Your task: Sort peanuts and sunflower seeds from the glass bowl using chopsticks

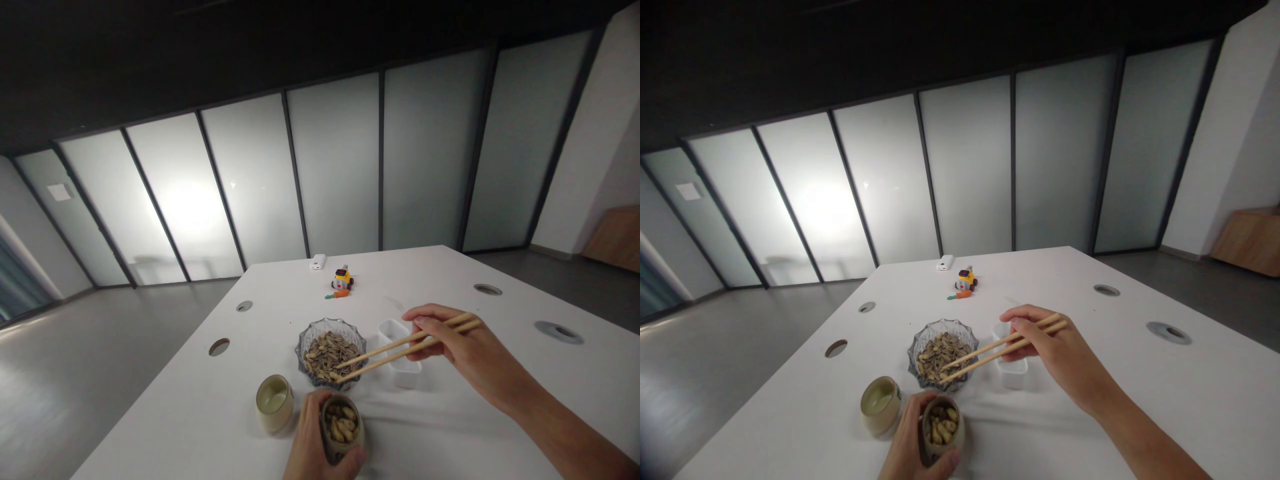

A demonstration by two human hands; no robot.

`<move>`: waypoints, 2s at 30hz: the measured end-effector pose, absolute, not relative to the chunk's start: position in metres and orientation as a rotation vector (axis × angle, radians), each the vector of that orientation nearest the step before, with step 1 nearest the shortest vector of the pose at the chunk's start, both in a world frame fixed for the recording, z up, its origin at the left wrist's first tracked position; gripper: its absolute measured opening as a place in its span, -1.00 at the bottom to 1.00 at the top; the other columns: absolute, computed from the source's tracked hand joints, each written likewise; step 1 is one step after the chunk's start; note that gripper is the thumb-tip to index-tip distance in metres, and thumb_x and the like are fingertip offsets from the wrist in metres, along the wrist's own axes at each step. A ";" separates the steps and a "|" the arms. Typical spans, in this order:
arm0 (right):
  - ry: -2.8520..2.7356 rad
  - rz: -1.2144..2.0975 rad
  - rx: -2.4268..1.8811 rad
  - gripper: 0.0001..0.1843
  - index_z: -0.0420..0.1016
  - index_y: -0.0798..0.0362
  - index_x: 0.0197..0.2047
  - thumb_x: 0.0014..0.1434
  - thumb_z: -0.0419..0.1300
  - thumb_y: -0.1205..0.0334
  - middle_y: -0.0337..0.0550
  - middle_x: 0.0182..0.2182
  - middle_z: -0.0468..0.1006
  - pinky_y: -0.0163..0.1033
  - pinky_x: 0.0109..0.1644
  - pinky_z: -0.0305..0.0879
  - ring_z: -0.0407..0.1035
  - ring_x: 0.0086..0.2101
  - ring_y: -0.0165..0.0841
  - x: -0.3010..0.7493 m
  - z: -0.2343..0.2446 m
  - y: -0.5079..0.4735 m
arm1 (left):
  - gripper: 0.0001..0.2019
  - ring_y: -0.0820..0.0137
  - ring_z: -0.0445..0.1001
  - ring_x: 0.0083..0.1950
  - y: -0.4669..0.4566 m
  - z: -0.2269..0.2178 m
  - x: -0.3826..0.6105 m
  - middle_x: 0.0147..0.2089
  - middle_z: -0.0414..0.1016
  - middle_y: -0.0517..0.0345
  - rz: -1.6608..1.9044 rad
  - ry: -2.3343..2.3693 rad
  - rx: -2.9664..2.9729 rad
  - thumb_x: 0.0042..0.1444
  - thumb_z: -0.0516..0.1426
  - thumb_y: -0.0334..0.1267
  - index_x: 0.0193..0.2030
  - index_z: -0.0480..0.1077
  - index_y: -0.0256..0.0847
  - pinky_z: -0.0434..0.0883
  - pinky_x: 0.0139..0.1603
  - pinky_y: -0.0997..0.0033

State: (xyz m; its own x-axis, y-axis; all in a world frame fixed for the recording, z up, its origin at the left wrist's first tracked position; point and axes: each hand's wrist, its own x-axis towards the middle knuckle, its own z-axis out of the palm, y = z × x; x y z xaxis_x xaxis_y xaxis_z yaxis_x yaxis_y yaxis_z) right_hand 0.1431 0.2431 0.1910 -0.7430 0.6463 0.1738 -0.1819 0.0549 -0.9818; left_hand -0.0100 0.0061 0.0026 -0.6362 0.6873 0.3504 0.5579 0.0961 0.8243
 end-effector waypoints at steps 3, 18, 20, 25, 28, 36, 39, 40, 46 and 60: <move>-1.684 1.722 -0.541 -0.64 0.75 0.03 -0.32 -0.03 0.52 -0.09 -0.14 -0.49 0.64 -0.07 -0.27 0.73 0.65 -0.42 -0.14 0.135 0.186 0.241 | -0.34 -0.02 0.54 0.12 0.006 0.000 -0.011 0.10 0.50 -0.10 1.590 2.247 1.290 -0.15 0.32 -0.21 0.18 0.34 -0.17 0.51 0.20 0.01; -1.757 1.825 -0.562 -0.74 0.75 -0.01 -0.27 0.06 0.44 0.00 -0.19 -0.42 0.64 -0.05 -0.17 0.72 0.65 -0.32 -0.13 0.116 0.152 0.231 | -0.33 0.00 0.54 0.10 0.005 -0.001 -0.010 0.09 0.51 -0.10 1.577 2.249 1.270 -0.16 0.28 -0.23 0.18 0.31 -0.16 0.50 0.16 0.03; -1.754 1.819 -0.557 -0.73 0.75 0.00 -0.27 0.05 0.44 -0.01 -0.19 -0.42 0.64 -0.04 -0.15 0.72 0.65 -0.32 -0.13 0.116 0.152 0.231 | -0.33 0.00 0.54 0.10 0.005 0.000 -0.010 0.09 0.51 -0.10 1.576 2.252 1.261 -0.17 0.28 -0.24 0.17 0.31 -0.16 0.50 0.17 0.02; -1.706 1.798 -0.539 -0.68 0.75 0.03 -0.29 0.02 0.48 -0.04 -0.21 -0.44 0.60 -0.04 -0.14 0.73 0.64 -0.33 -0.15 0.117 0.158 0.234 | -0.34 0.00 0.54 0.10 0.005 0.001 -0.010 0.08 0.50 -0.10 1.584 2.245 1.271 -0.16 0.28 -0.23 0.17 0.31 -0.17 0.49 0.18 0.00; -1.656 1.795 -0.532 -0.68 0.75 0.02 -0.30 0.00 0.50 -0.04 -0.19 -0.44 0.61 -0.06 -0.16 0.73 0.62 -0.34 -0.17 0.121 0.167 0.240 | -0.34 0.00 0.55 0.10 0.006 0.001 -0.010 0.07 0.50 -0.10 1.586 2.243 1.273 -0.16 0.28 -0.22 0.16 0.32 -0.18 0.50 0.18 0.01; -1.699 1.944 -0.450 -0.65 0.77 0.04 -0.27 0.03 0.53 -0.07 -0.19 -0.45 0.57 -0.10 -0.29 0.73 0.57 -0.39 -0.24 0.143 0.191 0.250 | -0.34 -0.02 0.55 0.11 0.006 0.012 -0.007 0.08 0.50 -0.13 1.568 2.234 1.253 -0.15 0.28 -0.22 0.17 0.31 -0.21 0.50 0.20 -0.02; -1.803 1.936 -0.441 -0.62 0.77 0.06 -0.24 0.04 0.53 -0.09 -0.21 -0.46 0.55 -0.13 -0.35 0.72 0.57 -0.43 -0.27 0.146 0.193 0.243 | -0.36 -0.02 0.55 0.11 0.005 0.017 -0.006 0.08 0.51 -0.14 1.544 2.229 1.253 -0.13 0.27 -0.21 0.16 0.31 -0.22 0.50 0.20 -0.03; -1.818 1.926 -0.433 -0.61 0.77 0.06 -0.23 0.05 0.53 -0.09 -0.21 -0.45 0.55 -0.15 -0.36 0.71 0.57 -0.44 -0.27 0.146 0.193 0.241 | -0.36 -0.03 0.56 0.11 0.005 0.018 -0.006 0.08 0.51 -0.14 1.541 2.233 1.254 -0.13 0.27 -0.22 0.16 0.32 -0.22 0.50 0.20 -0.03; -1.763 1.810 -0.366 -0.51 0.78 0.05 -0.20 0.07 0.51 -0.23 -0.17 -0.43 0.61 -0.17 -0.33 0.72 0.63 -0.44 -0.23 0.143 0.190 0.239 | -0.34 -0.04 0.55 0.14 0.007 0.001 -0.013 0.11 0.50 -0.14 1.566 2.250 1.308 -0.12 0.30 -0.17 0.18 0.31 -0.19 0.50 0.20 -0.02; -1.670 1.684 -0.291 -0.50 0.79 0.00 -0.10 0.23 0.38 -0.28 -0.04 -0.18 0.66 0.00 -0.05 0.73 0.64 -0.18 -0.12 0.094 0.115 0.201 | -0.34 -0.01 0.54 0.16 -0.001 0.019 -0.011 0.12 0.51 -0.12 1.533 2.184 1.291 -0.09 0.32 -0.23 0.21 0.34 -0.21 0.50 0.24 0.01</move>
